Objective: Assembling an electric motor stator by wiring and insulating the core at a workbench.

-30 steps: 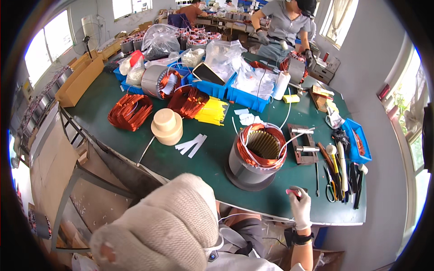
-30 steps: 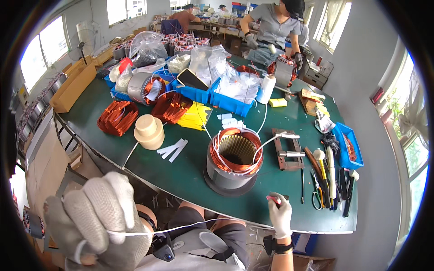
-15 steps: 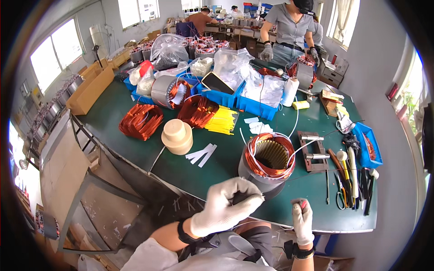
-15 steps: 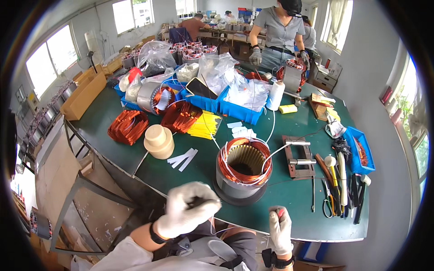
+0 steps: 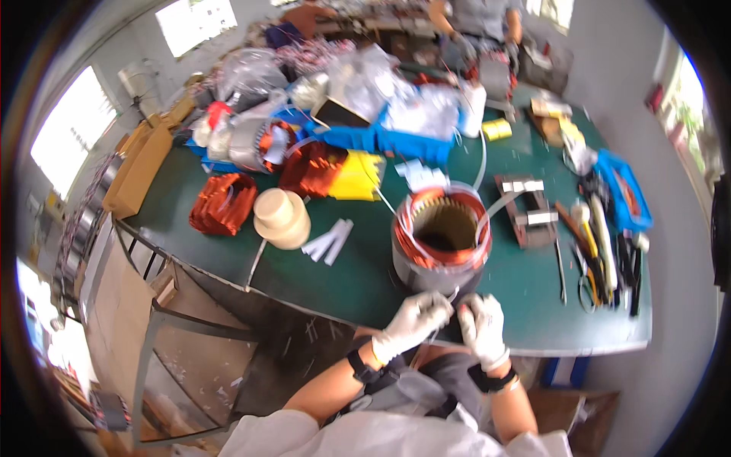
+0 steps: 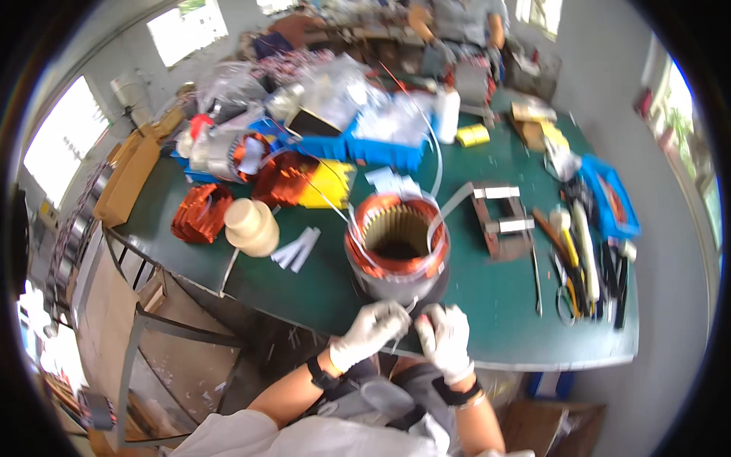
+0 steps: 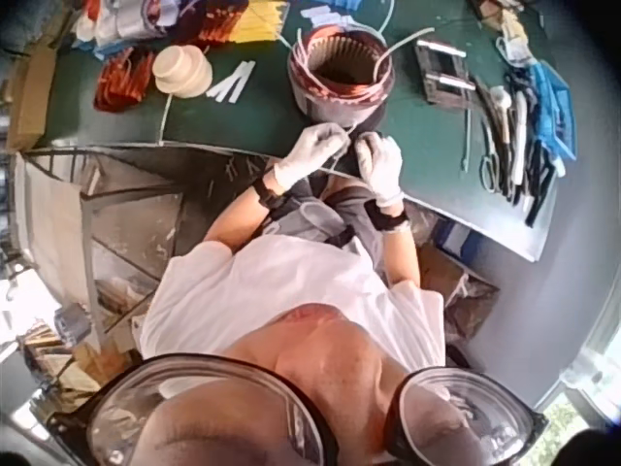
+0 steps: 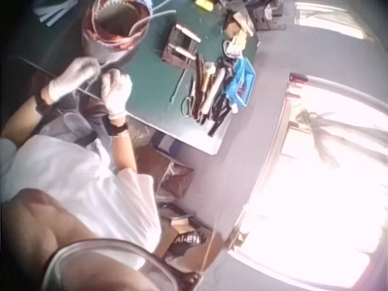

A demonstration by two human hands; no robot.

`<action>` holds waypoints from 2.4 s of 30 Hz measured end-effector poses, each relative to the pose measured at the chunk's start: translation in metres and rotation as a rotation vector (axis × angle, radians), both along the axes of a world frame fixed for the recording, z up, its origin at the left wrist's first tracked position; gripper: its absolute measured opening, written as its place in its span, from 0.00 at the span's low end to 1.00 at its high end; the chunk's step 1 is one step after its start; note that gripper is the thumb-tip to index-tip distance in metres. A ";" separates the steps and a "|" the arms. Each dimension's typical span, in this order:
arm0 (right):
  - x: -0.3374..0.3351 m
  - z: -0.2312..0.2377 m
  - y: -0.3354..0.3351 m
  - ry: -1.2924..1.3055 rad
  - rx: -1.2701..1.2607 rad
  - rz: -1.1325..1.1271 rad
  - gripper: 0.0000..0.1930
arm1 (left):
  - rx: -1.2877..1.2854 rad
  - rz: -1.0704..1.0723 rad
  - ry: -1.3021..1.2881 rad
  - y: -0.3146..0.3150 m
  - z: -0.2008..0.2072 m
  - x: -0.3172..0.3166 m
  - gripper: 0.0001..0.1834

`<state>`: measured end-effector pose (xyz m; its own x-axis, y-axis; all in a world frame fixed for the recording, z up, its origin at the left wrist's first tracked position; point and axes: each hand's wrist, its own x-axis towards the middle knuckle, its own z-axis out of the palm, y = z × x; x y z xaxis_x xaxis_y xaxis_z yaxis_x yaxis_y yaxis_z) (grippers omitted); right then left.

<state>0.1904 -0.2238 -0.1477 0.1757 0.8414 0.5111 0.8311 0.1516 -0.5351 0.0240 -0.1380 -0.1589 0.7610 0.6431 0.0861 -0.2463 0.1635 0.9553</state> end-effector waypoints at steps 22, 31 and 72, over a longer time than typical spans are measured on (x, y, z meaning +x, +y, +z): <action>0.001 -0.010 -0.008 0.143 0.048 -0.083 0.09 | 0.120 0.010 0.252 -0.004 0.004 0.001 0.14; 0.004 -0.011 -0.006 0.152 0.028 -0.060 0.09 | 0.131 0.033 0.278 -0.002 0.007 0.002 0.14; -0.004 -0.003 -0.018 0.738 -0.147 0.160 0.02 | 0.167 0.040 0.088 -0.016 0.003 0.003 0.16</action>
<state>0.1863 -0.2419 -0.1503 0.2983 0.9354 0.1899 0.2251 0.1244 -0.9664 0.0270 -0.1545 -0.1563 0.7443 0.6554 0.1286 -0.1636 -0.0077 0.9865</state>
